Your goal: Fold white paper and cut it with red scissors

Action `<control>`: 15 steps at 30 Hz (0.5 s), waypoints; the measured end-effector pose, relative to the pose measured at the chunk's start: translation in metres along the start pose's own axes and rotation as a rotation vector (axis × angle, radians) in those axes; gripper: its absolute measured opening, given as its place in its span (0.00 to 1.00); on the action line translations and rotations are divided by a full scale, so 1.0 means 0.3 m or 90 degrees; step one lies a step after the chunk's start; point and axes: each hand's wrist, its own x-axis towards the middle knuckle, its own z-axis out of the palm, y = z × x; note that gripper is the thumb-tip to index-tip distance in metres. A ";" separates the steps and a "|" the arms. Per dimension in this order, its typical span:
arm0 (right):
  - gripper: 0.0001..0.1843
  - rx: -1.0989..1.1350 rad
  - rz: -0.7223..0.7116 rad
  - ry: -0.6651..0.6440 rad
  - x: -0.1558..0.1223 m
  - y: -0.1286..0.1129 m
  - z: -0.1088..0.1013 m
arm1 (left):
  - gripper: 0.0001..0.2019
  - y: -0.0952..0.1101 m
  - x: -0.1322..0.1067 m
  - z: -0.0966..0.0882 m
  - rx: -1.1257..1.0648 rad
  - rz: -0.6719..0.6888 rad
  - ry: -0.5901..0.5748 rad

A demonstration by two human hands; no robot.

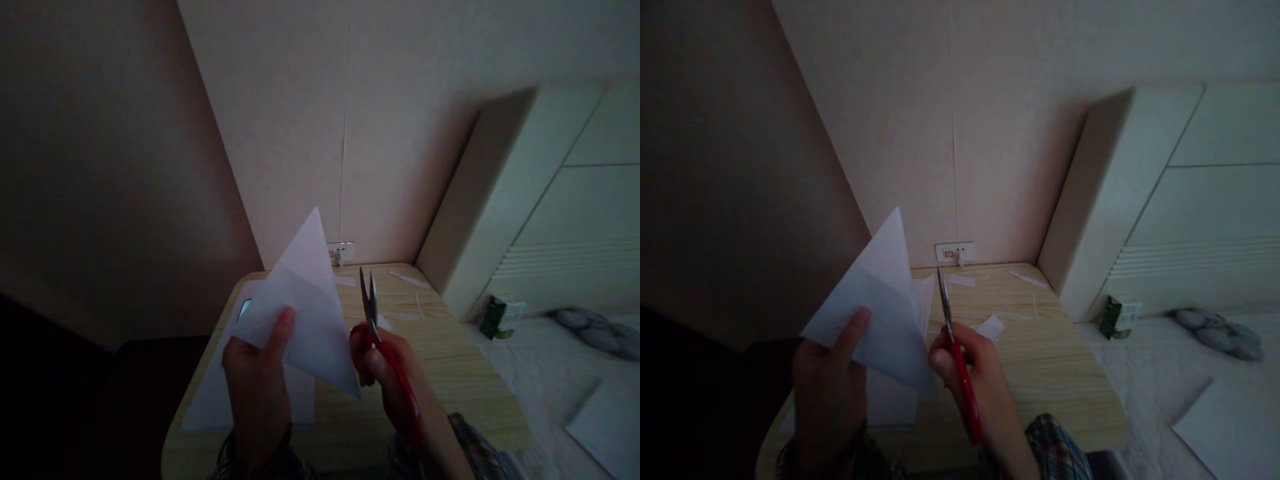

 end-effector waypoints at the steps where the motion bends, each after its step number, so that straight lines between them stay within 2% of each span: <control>1: 0.22 0.018 0.008 0.014 0.008 -0.008 -0.002 | 0.11 -0.002 0.001 0.000 0.000 -0.001 0.000; 6: 0.12 0.071 0.074 0.102 0.052 -0.077 -0.002 | 0.12 -0.016 0.004 -0.006 -0.038 0.002 -0.031; 9: 0.11 0.099 0.091 0.117 0.073 -0.098 0.005 | 0.11 -0.027 0.005 -0.009 -0.046 -0.014 -0.060; 15: 0.11 0.122 0.082 0.133 0.084 -0.088 0.012 | 0.12 -0.029 -0.010 -0.005 -0.057 -0.034 -0.083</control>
